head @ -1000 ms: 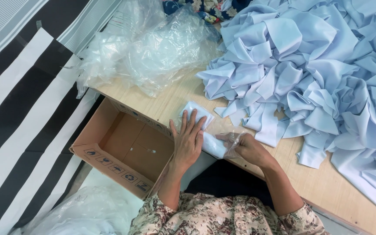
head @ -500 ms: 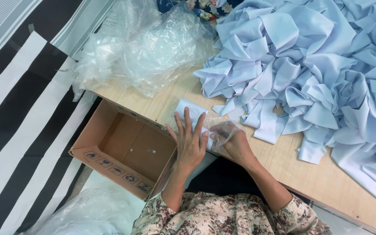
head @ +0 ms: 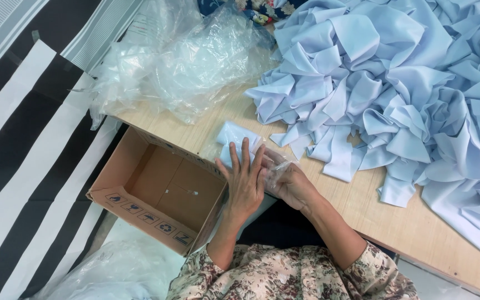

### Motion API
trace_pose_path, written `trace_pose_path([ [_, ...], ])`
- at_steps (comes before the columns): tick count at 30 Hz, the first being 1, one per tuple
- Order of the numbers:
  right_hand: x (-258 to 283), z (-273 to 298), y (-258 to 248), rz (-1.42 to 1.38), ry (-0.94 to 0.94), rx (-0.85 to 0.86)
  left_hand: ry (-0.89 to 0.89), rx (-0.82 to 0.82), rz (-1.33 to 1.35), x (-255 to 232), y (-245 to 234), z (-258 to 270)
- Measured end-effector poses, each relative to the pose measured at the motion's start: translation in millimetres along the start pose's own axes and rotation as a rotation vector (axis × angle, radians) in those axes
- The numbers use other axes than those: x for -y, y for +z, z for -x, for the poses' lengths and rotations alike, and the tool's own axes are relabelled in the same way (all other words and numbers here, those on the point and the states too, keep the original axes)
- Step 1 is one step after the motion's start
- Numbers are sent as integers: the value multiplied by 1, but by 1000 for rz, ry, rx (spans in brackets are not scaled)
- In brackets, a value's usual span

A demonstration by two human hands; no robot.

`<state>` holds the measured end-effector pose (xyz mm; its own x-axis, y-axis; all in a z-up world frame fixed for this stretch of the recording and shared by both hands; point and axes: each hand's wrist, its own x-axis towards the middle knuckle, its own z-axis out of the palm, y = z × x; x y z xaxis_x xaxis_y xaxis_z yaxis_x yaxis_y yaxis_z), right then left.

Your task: The person folds white fabric pieces into rectangles, rolls them into cylinders, and places them into plastic bags on a table next to a large pile of similar fabric.

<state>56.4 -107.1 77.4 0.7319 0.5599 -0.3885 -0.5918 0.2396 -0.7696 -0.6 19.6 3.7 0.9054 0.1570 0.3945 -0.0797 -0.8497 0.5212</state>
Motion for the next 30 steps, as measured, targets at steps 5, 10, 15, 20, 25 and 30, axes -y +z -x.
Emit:
trace_pose_path([
  [5,2,-5,8,26,-5,36,15,-15,-18,6,6,1],
  [10,3,-10,15,51,-19,71,16,-26,-66,8,9,1],
  [15,2,-8,15,98,-34,127,-47,-63,60,16,8,0],
  [20,0,-7,14,134,-55,162,-40,-57,74,7,2,-1],
  [25,2,-9,15,167,-69,199,-54,-72,115,5,7,2],
  [30,9,-12,0,119,-93,189,-101,-33,-9,9,10,-2],
])
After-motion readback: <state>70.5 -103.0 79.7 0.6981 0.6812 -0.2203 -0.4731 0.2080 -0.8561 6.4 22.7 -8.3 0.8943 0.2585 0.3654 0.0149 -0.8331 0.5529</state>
